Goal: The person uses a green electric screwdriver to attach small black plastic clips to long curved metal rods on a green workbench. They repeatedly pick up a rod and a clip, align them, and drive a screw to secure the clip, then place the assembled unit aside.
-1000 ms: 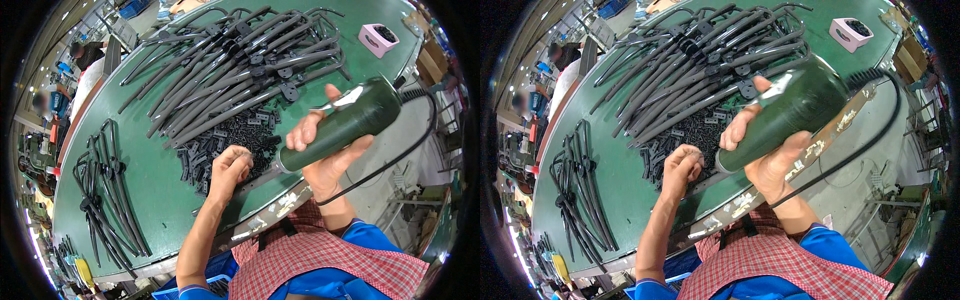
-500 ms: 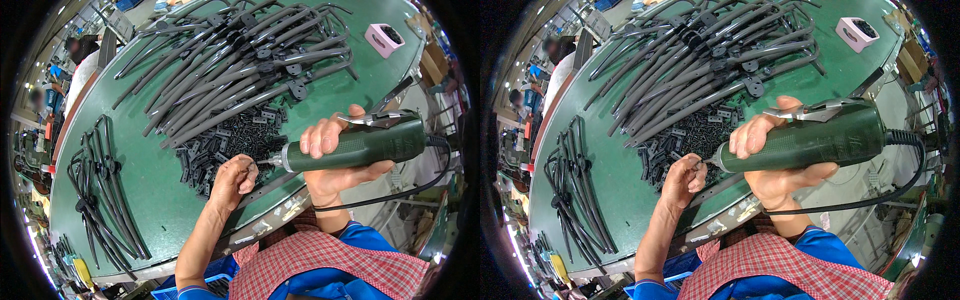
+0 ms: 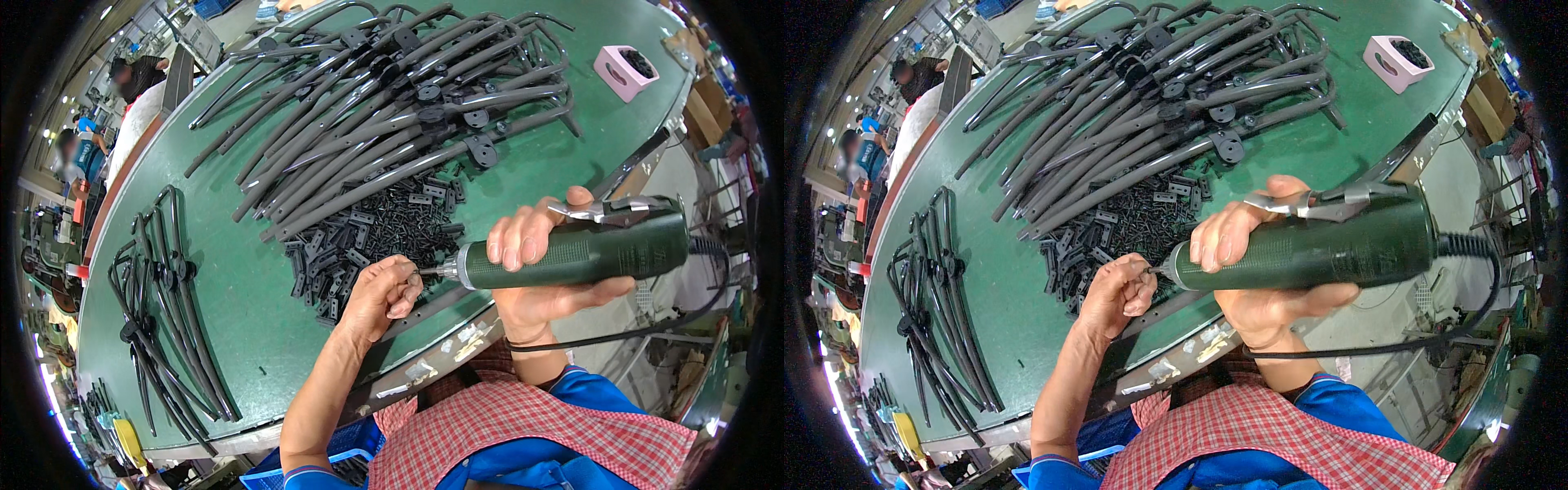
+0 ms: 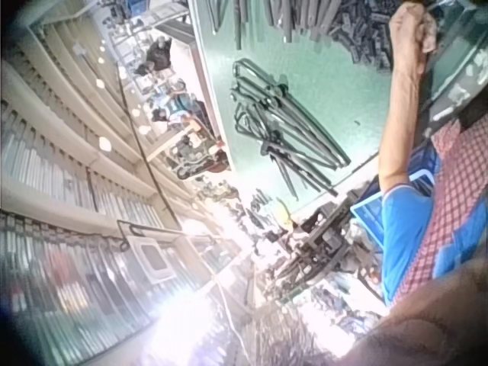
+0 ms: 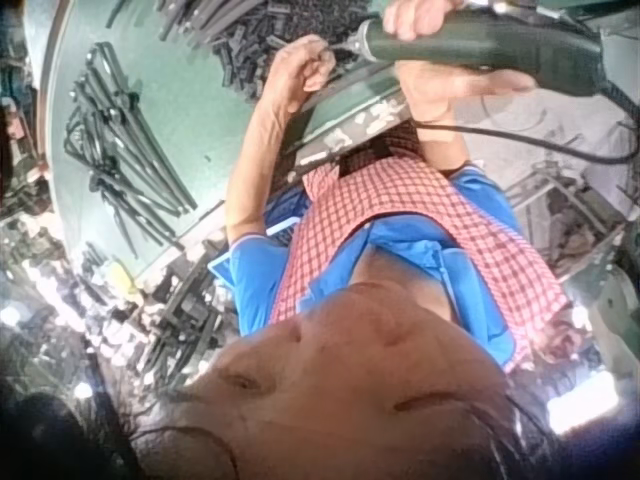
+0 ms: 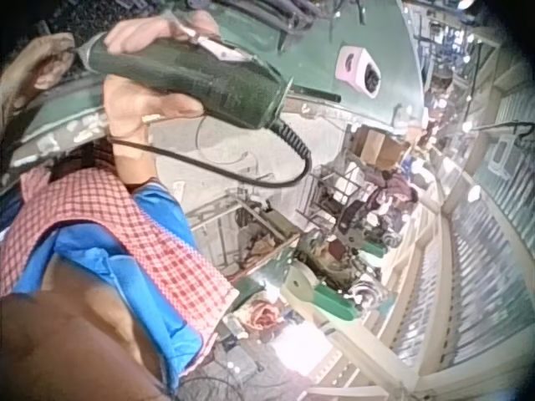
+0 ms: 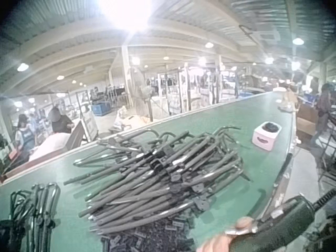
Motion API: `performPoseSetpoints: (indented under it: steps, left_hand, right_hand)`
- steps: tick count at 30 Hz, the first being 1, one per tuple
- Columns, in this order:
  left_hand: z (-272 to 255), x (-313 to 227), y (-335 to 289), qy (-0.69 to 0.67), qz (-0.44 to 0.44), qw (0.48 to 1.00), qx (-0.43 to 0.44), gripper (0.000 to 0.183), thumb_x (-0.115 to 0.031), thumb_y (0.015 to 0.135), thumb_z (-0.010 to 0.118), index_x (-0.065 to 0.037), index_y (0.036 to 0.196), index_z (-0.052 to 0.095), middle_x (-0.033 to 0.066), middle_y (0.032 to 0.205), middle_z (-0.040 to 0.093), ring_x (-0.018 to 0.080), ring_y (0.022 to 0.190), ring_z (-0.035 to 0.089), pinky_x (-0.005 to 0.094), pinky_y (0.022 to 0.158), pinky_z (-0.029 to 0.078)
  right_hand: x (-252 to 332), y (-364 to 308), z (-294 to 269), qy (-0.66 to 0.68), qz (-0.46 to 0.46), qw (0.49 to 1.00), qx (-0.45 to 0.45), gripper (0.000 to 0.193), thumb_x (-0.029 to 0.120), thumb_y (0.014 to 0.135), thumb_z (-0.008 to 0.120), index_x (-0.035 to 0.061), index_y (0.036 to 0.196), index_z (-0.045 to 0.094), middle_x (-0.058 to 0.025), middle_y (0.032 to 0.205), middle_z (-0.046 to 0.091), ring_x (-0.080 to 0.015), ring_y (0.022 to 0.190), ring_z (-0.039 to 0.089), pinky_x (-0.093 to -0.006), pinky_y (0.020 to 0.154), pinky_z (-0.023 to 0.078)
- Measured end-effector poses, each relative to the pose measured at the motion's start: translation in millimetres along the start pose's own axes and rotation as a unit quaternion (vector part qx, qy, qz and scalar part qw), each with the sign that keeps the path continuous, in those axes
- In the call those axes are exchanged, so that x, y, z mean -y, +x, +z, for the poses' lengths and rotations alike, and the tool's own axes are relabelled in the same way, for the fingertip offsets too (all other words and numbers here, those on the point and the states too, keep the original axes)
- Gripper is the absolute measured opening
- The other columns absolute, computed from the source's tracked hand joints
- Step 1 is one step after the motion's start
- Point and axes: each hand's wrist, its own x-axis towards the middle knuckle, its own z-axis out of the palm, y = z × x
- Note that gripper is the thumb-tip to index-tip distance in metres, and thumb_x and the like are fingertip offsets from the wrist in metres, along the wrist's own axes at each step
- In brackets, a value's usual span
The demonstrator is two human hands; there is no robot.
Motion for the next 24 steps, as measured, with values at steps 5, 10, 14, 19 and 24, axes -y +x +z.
performPoseSetpoints:
  steps: [5, 10, 14, 19, 24]
  left_hand:
    - [6.0, -1.8, -10.6, 0.117, 0.039, 0.991, -0.05, 0.027, -0.027, 0.094, 0.048, -0.001, 0.093, 0.055, 0.0049, 0.061, 0.05, 0.0068, 0.044, 0.035, 0.0211, 0.038, 0.024]
    - [-17.8, 4.7, -19.8, 0.34, 0.172, 0.903, -0.201, 0.022, -0.021, 0.092, 0.056, 0.0, 0.09, 0.062, 0.0026, 0.06, 0.051, 0.009, 0.05, 0.045, 0.0242, 0.047, 0.036]
    - [-19.4, -26.5, -11.4, 0.645, 0.341, 0.611, -0.306, 0.015, -0.014, 0.082, 0.066, -0.003, 0.093, 0.066, 0.0115, 0.083, 0.059, 0.026, 0.072, 0.059, 0.0346, 0.067, 0.048]
    - [-22.9, -23.7, 7.0, 0.77, 0.284, 0.488, -0.297, 0.022, -0.021, 0.077, 0.07, -0.004, 0.09, 0.066, 0.0126, 0.093, 0.057, 0.0306, 0.091, 0.055, 0.0397, 0.078, 0.046]
    - [-27.3, -18.1, 3.3, 0.696, 0.356, 0.541, -0.311, 0.023, -0.018, 0.075, 0.07, -0.003, 0.09, 0.062, 0.0138, 0.093, 0.058, 0.0332, 0.091, 0.054, 0.0406, 0.081, 0.045]
  right_hand:
    - [5.8, 1.8, -12.1, 0.014, -0.003, 0.996, -0.086, 0.095, 0.085, 0.071, 0.044, 0.01, 0.13, 0.043, -0.0046, 0.07, 0.051, -0.0183, 0.064, 0.049, -0.0354, 0.059, 0.043]
    - [9.3, 1.1, -27.3, 0.029, 0.057, 0.968, -0.243, 0.075, 0.075, 0.086, 0.033, 0.0101, 0.119, 0.049, -0.0011, 0.069, 0.046, -0.0151, 0.06, 0.042, -0.0317, 0.06, 0.038]
    - [6.8, -8.9, -36.4, 0.04, 0.094, 0.952, -0.29, 0.07, 0.072, 0.088, 0.033, 0.0096, 0.116, 0.049, -0.0005, 0.068, 0.046, -0.0133, 0.06, 0.042, -0.0305, 0.06, 0.038]
    - [5.3, -16.9, -32.7, 0.035, 0.136, 0.942, -0.306, 0.066, 0.069, 0.09, 0.034, 0.0095, 0.114, 0.05, -0.0001, 0.069, 0.046, -0.0132, 0.061, 0.043, -0.03, 0.061, 0.039]
    - [7.3, -24.3, -37.2, 0.066, 0.171, 0.937, -0.297, 0.066, 0.07, 0.089, 0.037, 0.01, 0.114, 0.05, -0.0002, 0.068, 0.045, -0.0134, 0.061, 0.042, -0.0299, 0.06, 0.039]
